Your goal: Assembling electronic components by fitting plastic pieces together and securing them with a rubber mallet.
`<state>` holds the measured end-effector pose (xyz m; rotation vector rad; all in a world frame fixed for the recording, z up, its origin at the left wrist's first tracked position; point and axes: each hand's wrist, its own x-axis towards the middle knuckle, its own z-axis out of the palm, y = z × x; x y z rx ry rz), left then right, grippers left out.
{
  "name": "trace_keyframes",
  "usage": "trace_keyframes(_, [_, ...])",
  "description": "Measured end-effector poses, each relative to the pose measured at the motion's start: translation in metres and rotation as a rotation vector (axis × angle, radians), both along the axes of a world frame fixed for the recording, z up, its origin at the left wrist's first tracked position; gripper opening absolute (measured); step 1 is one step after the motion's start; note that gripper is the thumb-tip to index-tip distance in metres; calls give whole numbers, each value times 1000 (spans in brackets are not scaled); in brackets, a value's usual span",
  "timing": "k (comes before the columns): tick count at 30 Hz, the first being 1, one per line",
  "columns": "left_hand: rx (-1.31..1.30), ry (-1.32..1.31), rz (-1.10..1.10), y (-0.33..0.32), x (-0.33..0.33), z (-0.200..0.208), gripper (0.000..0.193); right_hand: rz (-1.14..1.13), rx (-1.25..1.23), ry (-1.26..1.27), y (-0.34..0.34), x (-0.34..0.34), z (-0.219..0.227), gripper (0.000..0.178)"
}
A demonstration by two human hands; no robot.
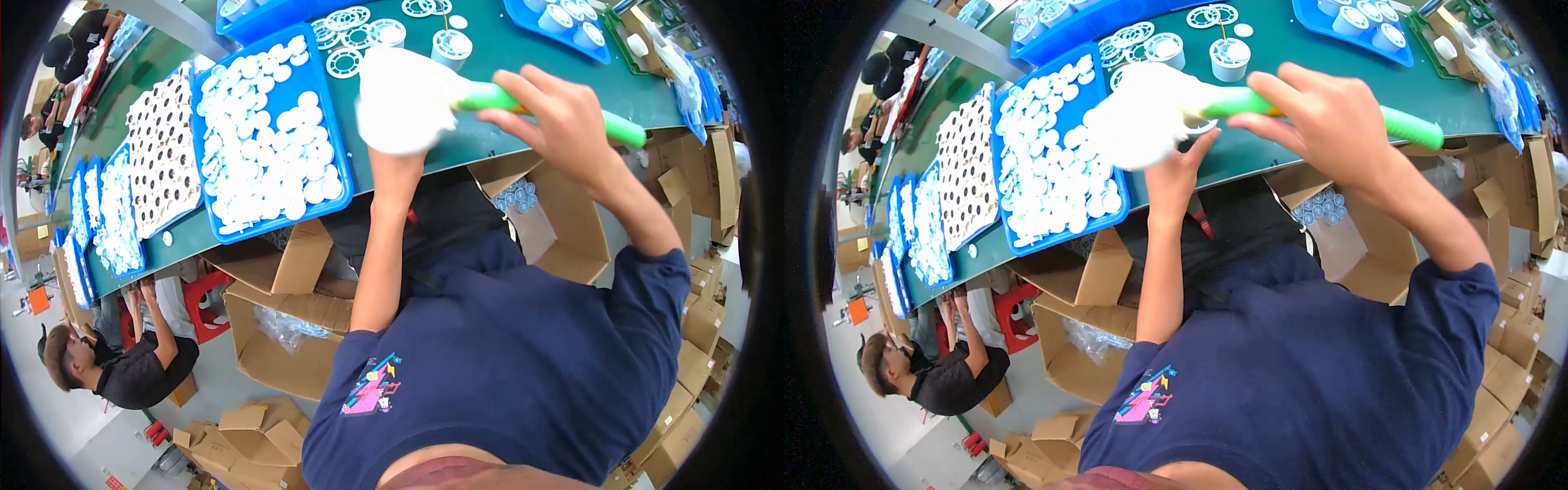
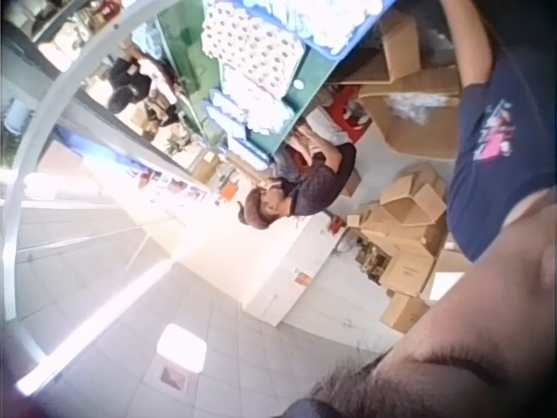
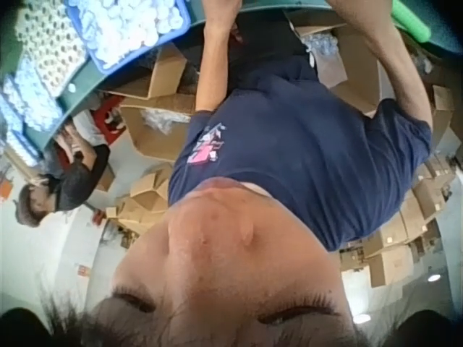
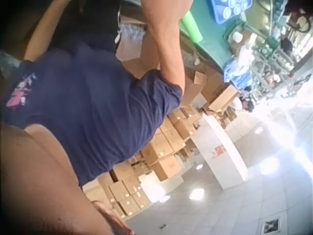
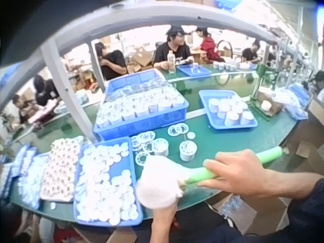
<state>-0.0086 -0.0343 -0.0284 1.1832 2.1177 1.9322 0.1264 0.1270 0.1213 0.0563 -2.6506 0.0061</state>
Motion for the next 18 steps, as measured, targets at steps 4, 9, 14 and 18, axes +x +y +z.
trace_keyframes(4, [-106,41,59,5,4,6,104,-68,-66,-68,9,43,-42,40])
trace_keyframes(9, [-151,-82,77,5,7,7,100,-115,-301,113,6,71,-65,39])
trace_keyframes(14, [-163,-78,77,3,5,5,97,-239,-471,86,2,70,-92,32])
trace_keyframes(18, [-168,-58,68,3,7,11,92,-300,-826,130,-4,83,-114,20])
